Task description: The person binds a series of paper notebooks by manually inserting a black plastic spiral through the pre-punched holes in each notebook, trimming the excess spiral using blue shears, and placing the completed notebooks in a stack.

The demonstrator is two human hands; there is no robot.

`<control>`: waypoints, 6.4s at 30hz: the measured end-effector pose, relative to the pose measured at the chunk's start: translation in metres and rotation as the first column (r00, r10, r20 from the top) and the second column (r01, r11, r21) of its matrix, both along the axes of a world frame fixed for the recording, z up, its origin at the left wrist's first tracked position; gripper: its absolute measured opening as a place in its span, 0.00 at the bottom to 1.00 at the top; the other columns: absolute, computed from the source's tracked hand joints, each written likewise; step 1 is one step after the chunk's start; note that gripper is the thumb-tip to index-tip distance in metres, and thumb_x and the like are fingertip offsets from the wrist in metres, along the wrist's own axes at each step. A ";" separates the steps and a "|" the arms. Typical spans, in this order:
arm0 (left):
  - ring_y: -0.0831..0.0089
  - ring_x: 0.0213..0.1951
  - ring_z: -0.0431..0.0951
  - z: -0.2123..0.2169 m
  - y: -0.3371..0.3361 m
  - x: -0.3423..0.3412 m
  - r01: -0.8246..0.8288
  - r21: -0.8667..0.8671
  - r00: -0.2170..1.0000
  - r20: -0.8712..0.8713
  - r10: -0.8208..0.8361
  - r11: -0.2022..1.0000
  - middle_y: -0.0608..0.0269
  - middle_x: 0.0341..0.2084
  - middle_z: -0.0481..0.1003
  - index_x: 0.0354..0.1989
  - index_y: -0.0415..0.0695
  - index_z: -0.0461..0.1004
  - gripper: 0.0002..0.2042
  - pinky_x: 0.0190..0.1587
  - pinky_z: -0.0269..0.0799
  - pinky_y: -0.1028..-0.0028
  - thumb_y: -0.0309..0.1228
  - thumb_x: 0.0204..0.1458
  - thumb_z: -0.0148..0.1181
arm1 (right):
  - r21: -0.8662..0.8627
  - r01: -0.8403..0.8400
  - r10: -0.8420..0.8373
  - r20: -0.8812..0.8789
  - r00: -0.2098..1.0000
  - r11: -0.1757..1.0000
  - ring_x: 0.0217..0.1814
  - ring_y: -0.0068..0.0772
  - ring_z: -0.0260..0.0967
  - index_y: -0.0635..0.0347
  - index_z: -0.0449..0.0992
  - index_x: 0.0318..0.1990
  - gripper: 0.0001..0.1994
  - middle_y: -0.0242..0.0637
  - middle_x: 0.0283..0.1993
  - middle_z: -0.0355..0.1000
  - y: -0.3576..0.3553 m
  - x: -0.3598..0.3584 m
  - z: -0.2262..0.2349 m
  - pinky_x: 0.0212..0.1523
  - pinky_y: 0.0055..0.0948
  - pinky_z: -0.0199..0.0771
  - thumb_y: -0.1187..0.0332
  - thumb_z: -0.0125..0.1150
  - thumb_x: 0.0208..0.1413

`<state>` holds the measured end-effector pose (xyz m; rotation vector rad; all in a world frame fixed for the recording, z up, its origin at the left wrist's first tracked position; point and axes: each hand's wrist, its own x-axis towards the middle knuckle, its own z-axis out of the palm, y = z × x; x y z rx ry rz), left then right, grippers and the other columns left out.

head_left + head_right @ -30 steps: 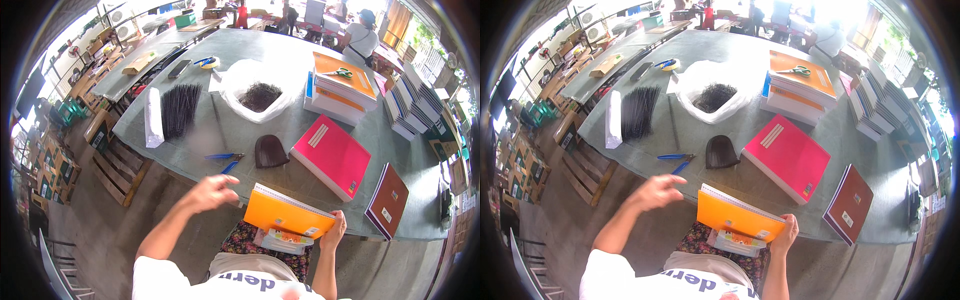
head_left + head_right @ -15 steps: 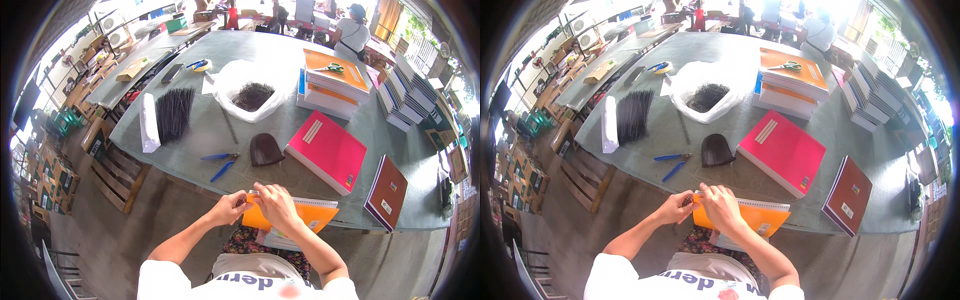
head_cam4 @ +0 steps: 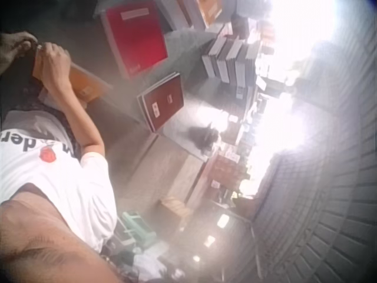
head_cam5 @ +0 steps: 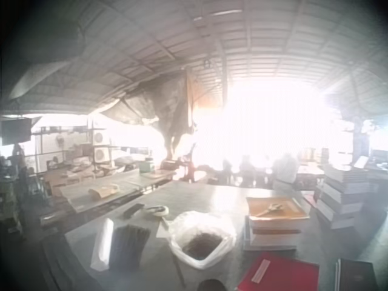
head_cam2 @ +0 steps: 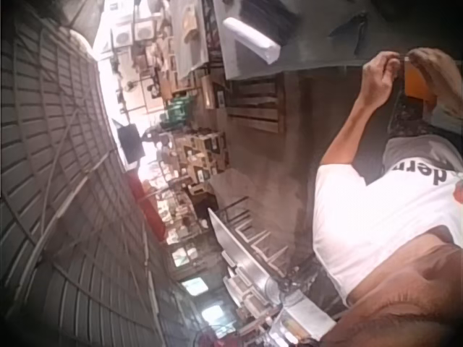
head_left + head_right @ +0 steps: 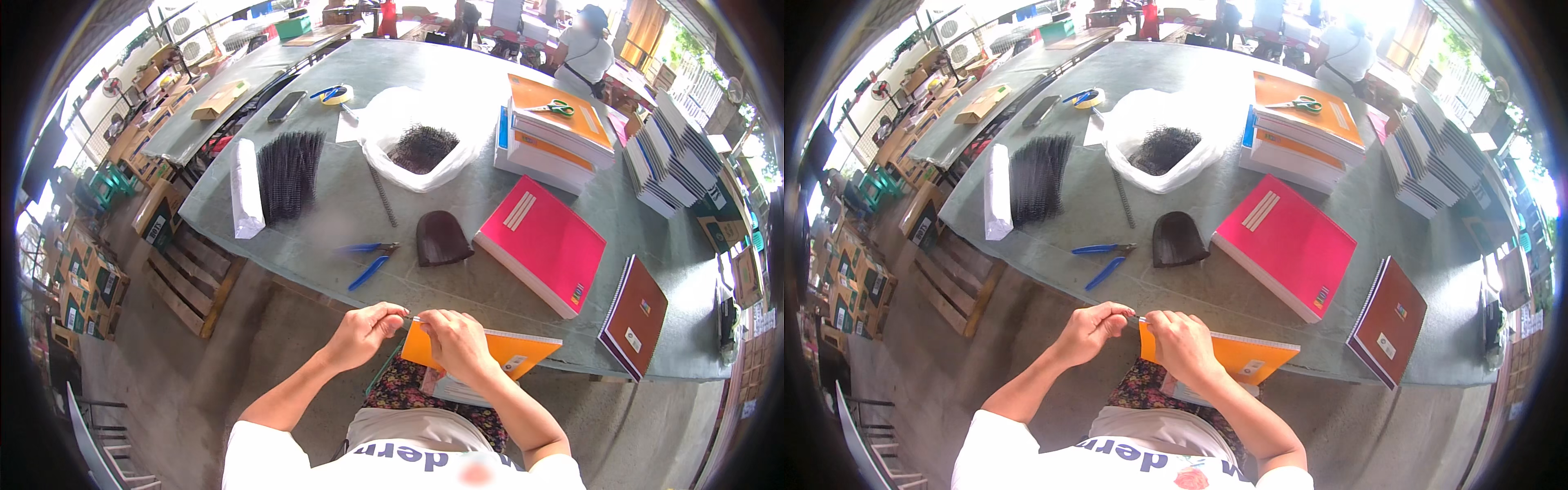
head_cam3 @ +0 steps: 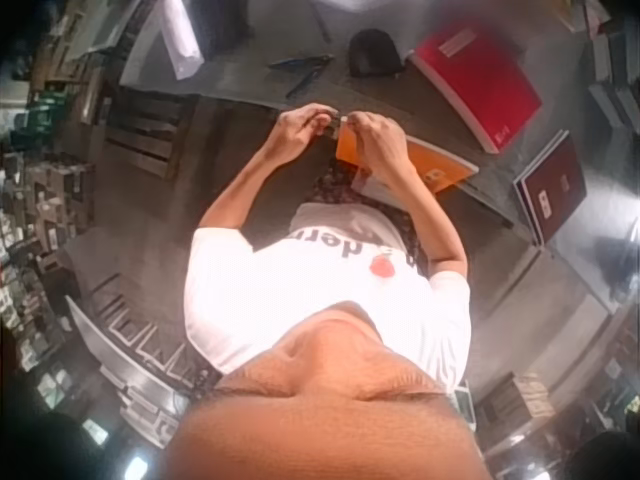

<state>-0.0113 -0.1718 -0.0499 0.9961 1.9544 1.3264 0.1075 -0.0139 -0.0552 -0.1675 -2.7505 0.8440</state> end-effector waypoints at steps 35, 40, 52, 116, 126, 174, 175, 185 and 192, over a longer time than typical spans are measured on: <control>0.71 0.26 0.74 -0.007 0.011 -0.016 0.169 -0.336 0.961 -0.154 -0.231 0.927 0.58 0.29 0.73 0.35 0.41 0.72 0.08 0.27 0.70 0.74 0.30 0.50 0.62 | 0.077 -0.054 0.049 0.057 0.997 0.996 0.39 0.41 0.72 0.55 0.70 0.45 0.11 0.40 0.36 0.74 0.007 0.001 0.002 0.39 0.38 0.71 0.69 0.56 0.52; 0.76 0.20 0.70 0.005 0.010 -0.018 0.123 -0.079 0.970 -0.202 -0.137 0.989 0.62 0.23 0.72 0.35 0.43 0.74 0.11 0.25 0.68 0.76 0.37 0.53 0.58 | -0.043 0.051 -0.057 -0.152 0.987 0.998 0.37 0.37 0.72 0.56 0.71 0.41 0.10 0.35 0.35 0.73 0.003 -0.007 -0.004 0.36 0.35 0.70 0.63 0.55 0.55; 0.55 0.32 0.72 -0.059 0.160 -0.106 -0.308 -0.139 0.750 -0.645 0.150 0.941 0.50 0.31 0.71 0.42 0.40 0.65 0.24 0.37 0.68 0.63 0.43 0.45 0.66 | -0.128 0.175 -0.185 -0.071 0.980 0.976 0.36 0.36 0.73 0.54 0.71 0.34 0.05 0.34 0.30 0.74 -0.003 -0.004 -0.004 0.36 0.34 0.69 0.65 0.55 0.55; 0.67 0.31 0.71 0.012 0.091 0.044 0.413 0.050 0.573 -0.791 -0.216 0.909 0.64 0.26 0.74 0.36 0.41 0.78 0.15 0.29 0.70 0.71 0.19 0.35 0.66 | 0.256 0.403 -0.434 0.076 0.898 0.879 0.36 0.35 0.73 0.54 0.74 0.36 0.10 0.33 0.31 0.75 0.054 0.113 0.010 0.43 0.35 0.66 0.66 0.62 0.44; 0.68 0.32 0.71 0.012 0.110 0.054 0.355 0.144 0.609 -0.785 -0.112 0.924 0.64 0.29 0.73 0.39 0.44 0.77 0.15 0.30 0.70 0.70 0.22 0.39 0.65 | -0.970 0.191 -0.529 0.085 0.845 0.149 0.44 0.27 0.73 0.68 0.77 0.40 0.11 0.43 0.41 0.76 0.088 0.165 -0.037 0.48 0.24 0.73 0.86 0.58 0.48; 0.65 0.40 0.72 0.016 0.179 -0.040 -0.155 -0.095 0.681 -0.732 0.036 0.983 0.57 0.33 0.75 0.37 0.44 0.77 0.11 0.44 0.68 0.66 0.22 0.43 0.59 | -0.926 -0.096 -0.549 -0.297 0.781 0.365 0.42 0.18 0.68 0.65 0.75 0.42 0.07 0.34 0.42 0.75 0.080 0.146 -0.049 0.46 0.17 0.68 0.76 0.55 0.57; 0.61 0.43 0.71 0.017 0.178 -0.025 -0.043 0.019 0.579 -0.815 0.040 0.999 0.54 0.34 0.75 0.36 0.43 0.78 0.12 0.46 0.67 0.64 0.20 0.41 0.56 | -0.933 -0.117 -0.569 -0.304 0.764 0.341 0.42 0.18 0.68 0.65 0.75 0.42 0.07 0.33 0.42 0.74 0.081 0.146 -0.050 0.46 0.17 0.68 0.77 0.56 0.56; 0.58 0.37 0.75 -0.003 0.189 0.124 0.688 -0.046 0.582 -0.562 -0.588 0.725 0.53 0.28 0.76 0.32 0.37 0.76 0.09 0.41 0.72 0.66 0.29 0.44 0.60 | -0.808 0.415 -0.563 0.129 0.816 0.418 0.32 0.13 0.64 0.64 0.75 0.36 0.06 0.32 0.26 0.74 0.071 0.158 -0.067 0.33 0.24 0.68 0.75 0.53 0.52; 0.57 0.36 0.75 0.000 0.188 0.121 0.711 -0.020 0.574 -0.561 -0.597 0.703 0.53 0.29 0.76 0.32 0.37 0.75 0.08 0.40 0.72 0.66 0.26 0.44 0.58 | -0.696 0.496 -0.590 0.129 0.797 0.519 0.28 0.41 0.71 0.63 0.74 0.35 0.06 0.48 0.28 0.73 0.065 0.159 -0.057 0.33 0.32 0.70 0.74 0.52 0.50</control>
